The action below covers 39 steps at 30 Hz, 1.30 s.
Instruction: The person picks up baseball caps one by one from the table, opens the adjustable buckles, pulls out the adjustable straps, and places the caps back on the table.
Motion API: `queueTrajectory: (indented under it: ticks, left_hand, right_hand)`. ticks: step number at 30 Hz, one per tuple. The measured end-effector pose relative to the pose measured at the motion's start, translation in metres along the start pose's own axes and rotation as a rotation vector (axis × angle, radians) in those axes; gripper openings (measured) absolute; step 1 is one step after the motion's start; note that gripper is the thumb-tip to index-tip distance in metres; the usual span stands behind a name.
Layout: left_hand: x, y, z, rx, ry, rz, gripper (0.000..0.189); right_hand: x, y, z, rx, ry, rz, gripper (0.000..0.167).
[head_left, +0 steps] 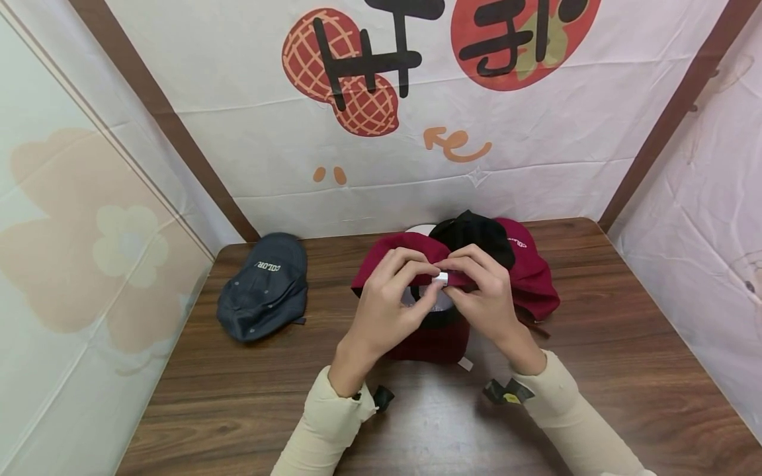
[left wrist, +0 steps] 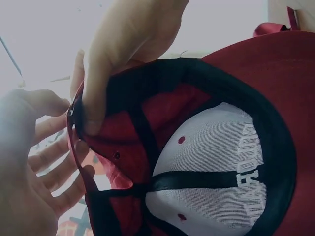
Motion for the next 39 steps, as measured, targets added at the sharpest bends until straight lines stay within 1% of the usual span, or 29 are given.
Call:
queueTrajectory:
  ticks: [5, 7, 11, 15, 19, 22, 26, 28, 30, 34, 37, 39]
  left_hand:
    - [0.005, -0.009, 0.000, -0.051, 0.012, 0.028, 0.024]
    - [0.007, -0.011, 0.000, -0.077, 0.013, 0.026, 0.028]
    - [0.009, -0.013, 0.001, -0.110, 0.019, -0.007, 0.028]
    - [0.008, -0.011, 0.000, -0.109, 0.012, -0.059, 0.020]
    - [0.008, -0.008, 0.000, -0.105, 0.009, -0.102, 0.013]
    - [0.009, -0.008, -0.001, -0.108, 0.011, -0.116, 0.009]
    - [0.009, -0.008, 0.000, -0.106, 0.013, -0.123, 0.006]
    - [0.009, -0.008, 0.000, -0.104, 0.014, -0.127, 0.005]
    - [0.009, -0.007, 0.000, -0.103, 0.015, -0.133, 0.005]
    - [0.009, -0.005, 0.000, -0.109, 0.020, -0.149, 0.005]
    - [0.009, -0.005, 0.000, -0.110, 0.025, -0.154, 0.005]
    - [0.009, -0.004, 0.000, -0.109, 0.029, -0.156, 0.005]
  right_hand:
    - [0.002, -0.001, -0.001, 0.010, -0.006, 0.002, 0.023]
    - [0.003, -0.002, -0.001, 0.009, -0.007, 0.003, 0.024]
    - [0.004, -0.005, 0.001, -0.003, -0.008, 0.003, 0.023]
    - [0.004, -0.006, 0.003, -0.011, 0.001, 0.003, 0.021]
    - [0.004, -0.008, 0.003, -0.025, -0.020, 0.019, 0.019]
    - [0.005, -0.008, 0.001, -0.013, -0.064, 0.030, 0.028]
    - [0.007, -0.009, -0.001, 0.019, -0.124, 0.047, 0.050]
    - [0.008, -0.009, -0.002, 0.040, -0.139, 0.050, 0.052]
    - [0.009, -0.008, -0.002, 0.073, -0.135, 0.047, 0.047]
    - [0.007, -0.008, 0.000, 0.112, -0.090, 0.033, 0.027]
    - [0.006, -0.008, 0.002, 0.084, -0.051, 0.025, 0.021]
    - [0.005, -0.008, 0.004, 0.066, -0.023, 0.013, 0.021]
Point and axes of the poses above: each hand's wrist, its own x-axis away from the middle knuckle, its own y-axis out of the back of the hand, z = x × y, the point moved 8 cm from there along -x, towards the middle knuckle, and after that the axes turned 4 degrees about x, right-handed, at the moved point
